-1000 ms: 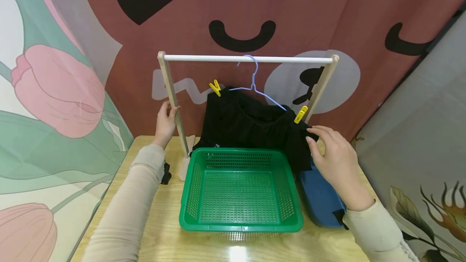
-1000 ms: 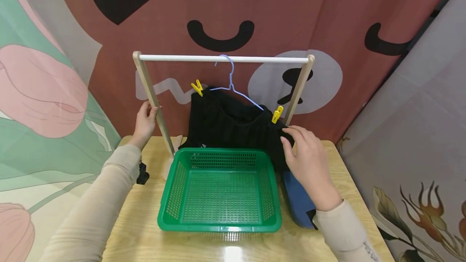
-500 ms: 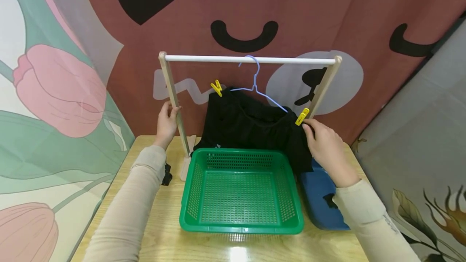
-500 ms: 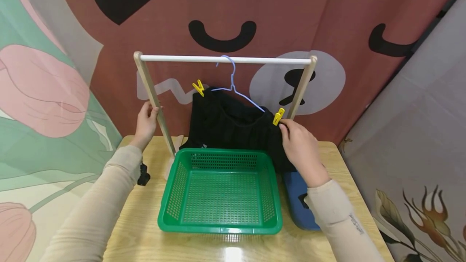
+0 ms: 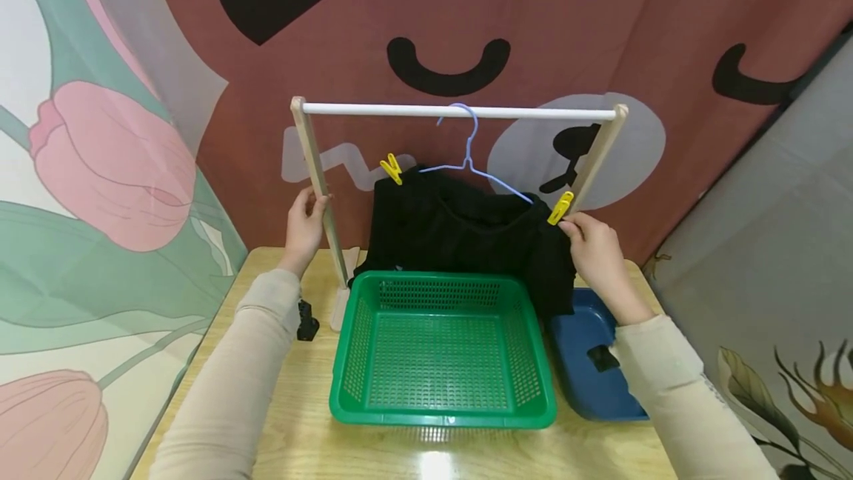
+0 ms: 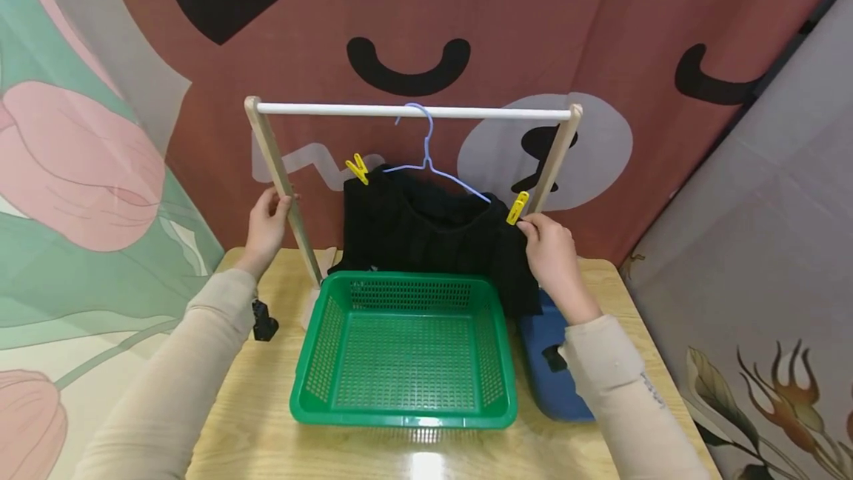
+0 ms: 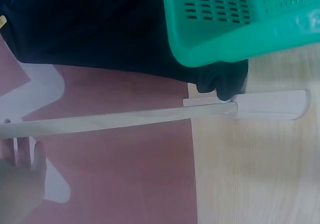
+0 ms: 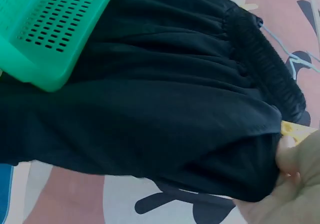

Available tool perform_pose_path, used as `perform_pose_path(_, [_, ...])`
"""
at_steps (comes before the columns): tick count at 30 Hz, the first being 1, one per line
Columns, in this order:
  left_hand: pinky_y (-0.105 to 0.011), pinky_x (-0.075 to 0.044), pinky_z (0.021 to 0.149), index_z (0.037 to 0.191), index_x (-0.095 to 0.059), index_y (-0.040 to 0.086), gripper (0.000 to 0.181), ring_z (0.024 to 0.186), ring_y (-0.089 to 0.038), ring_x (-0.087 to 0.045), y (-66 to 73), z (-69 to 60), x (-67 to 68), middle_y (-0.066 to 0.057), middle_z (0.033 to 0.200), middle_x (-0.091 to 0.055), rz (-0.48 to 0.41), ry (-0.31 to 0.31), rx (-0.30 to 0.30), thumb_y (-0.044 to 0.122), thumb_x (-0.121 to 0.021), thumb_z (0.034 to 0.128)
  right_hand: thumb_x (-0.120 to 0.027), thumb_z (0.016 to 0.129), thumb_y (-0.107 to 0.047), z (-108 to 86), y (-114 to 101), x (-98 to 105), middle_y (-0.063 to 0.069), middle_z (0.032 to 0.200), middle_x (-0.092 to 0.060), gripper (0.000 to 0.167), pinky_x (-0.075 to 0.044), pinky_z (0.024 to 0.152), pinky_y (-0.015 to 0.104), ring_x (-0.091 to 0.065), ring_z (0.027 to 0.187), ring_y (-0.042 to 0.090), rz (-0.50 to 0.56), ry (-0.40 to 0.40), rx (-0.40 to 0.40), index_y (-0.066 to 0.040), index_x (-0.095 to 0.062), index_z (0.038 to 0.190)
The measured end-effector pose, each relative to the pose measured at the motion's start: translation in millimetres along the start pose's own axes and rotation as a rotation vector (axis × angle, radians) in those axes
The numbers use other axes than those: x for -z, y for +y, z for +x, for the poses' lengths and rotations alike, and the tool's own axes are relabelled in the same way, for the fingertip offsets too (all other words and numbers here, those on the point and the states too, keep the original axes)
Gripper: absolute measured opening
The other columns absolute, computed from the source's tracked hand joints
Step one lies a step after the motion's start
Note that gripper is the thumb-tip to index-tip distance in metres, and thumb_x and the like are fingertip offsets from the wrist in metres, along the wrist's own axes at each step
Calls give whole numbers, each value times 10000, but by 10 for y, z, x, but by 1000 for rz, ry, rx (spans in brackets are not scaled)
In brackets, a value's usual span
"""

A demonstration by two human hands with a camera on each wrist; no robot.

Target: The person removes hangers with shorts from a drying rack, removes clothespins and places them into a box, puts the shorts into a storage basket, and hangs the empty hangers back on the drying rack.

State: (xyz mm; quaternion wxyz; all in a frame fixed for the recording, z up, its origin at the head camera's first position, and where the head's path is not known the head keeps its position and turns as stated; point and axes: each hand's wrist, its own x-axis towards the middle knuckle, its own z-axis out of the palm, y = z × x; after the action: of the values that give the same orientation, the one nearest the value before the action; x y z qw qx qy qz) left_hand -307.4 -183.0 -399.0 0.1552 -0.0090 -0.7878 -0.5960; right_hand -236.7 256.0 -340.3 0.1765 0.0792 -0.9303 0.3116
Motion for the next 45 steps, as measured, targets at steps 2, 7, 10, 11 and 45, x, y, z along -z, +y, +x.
perform_pose_path(2, [-493,-402,1052,1433,-457,14,454,1243,-348,-491,16,-5,10,-222,1336,-541,-5,-5,8,273,-434,1061,-520,1031,-67,4,15,-12,307,1011,-661,220,-466,726,510,-603,829,416,8,58,5,116,-640,1038])
perform_pose_path(7, [-471,-397,1055,1440,-461,13,477,1262,-334,-490,62,-8,28,-208,1356,-548,-6,-11,33,293,-444,1055,-545,1018,-64,14,12,-41,316,989,-667,214,-485,748,563,-622,839,459,12,186,0,121,-653,1006])
perform_pose_path(10, [-463,-393,1060,1442,-465,11,481,1274,-330,-486,83,-5,36,-201,1371,-548,-1,-14,44,294,-453,1053,-558,1013,-69,36,-7,-33,307,980,-676,211,-483,748,564,-627,835,465,22,252,0,111,-666,995])
perform_pose_path(11, [-462,-390,1064,1445,-463,13,480,1281,-330,-484,87,-3,37,-201,1378,-546,3,-15,46,293,-452,1055,-562,1011,-70,47,-16,-23,304,977,-679,210,-482,747,561,-628,832,464,29,272,1,110,-668,991])
perform_pose_path(45, [-332,-374,1091,1433,-522,81,403,1320,-238,-482,-95,-386,196,-88,1436,-531,-105,142,-64,191,-521,1045,-579,1005,-116,-408,-161,129,185,824,-657,191,-352,675,239,-455,726,12,92,279,-29,38,-676,944])
